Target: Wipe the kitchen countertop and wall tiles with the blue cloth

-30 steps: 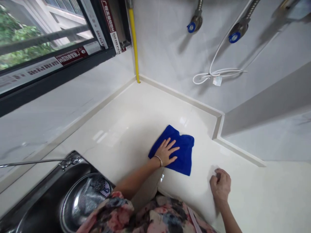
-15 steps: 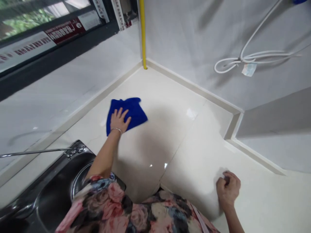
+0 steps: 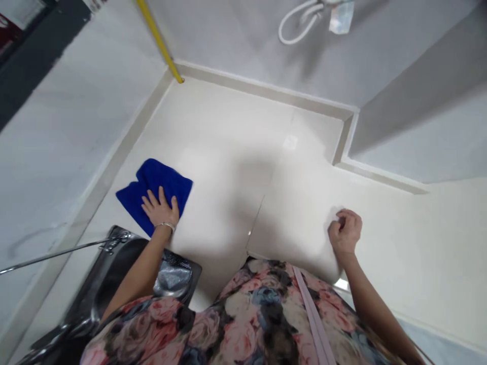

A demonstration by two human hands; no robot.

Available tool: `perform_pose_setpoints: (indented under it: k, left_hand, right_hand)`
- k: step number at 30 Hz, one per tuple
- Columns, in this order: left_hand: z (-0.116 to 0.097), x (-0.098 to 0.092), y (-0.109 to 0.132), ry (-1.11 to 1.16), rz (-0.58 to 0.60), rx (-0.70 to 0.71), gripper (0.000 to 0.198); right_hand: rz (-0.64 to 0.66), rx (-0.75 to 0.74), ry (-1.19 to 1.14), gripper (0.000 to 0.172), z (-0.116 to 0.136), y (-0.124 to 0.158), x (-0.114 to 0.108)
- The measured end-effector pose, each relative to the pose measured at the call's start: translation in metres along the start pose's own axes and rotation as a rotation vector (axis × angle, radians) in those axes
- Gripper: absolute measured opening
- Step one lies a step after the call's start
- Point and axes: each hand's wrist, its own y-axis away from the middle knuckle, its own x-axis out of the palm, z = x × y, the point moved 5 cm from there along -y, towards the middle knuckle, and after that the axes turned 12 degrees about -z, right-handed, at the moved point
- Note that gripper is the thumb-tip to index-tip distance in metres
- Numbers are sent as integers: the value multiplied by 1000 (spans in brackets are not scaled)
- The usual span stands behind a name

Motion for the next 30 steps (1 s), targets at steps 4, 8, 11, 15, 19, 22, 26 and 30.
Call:
perform_pose_setpoints:
  k: [4,8,11,15,19,22,26,30]
  left_hand:
    - [-17,-10,62,4,39,170,72]
    - [-32,-10,114,68,83,326,74]
    - [-44,-7,142,117,77,393,75]
    - [-70,-7,176,148,70,480,76]
    - [-106,-10,209,155,96,563,75]
    - [-138,-13,228,169,133,635,76]
    - [-184,-16,244,192,213,748,79]
    - [-229,-17,255,236,292,869,80]
  right_hand:
    - [-2,27,-11,25,-4,2,4]
    - [-18,42,-26,29,-8,4,9]
    - [-32,50,-29,30,-10,3,11]
    - [-27,70,-38,31,-11,2,12]
    - [-6,78,-60,31,-10,1,13]
    - [-12,57,-47,32,-7,0,12]
    - [5,59,-38,33,-5,-1,12]
    - [28,81,-22,33,-4,-1,13]
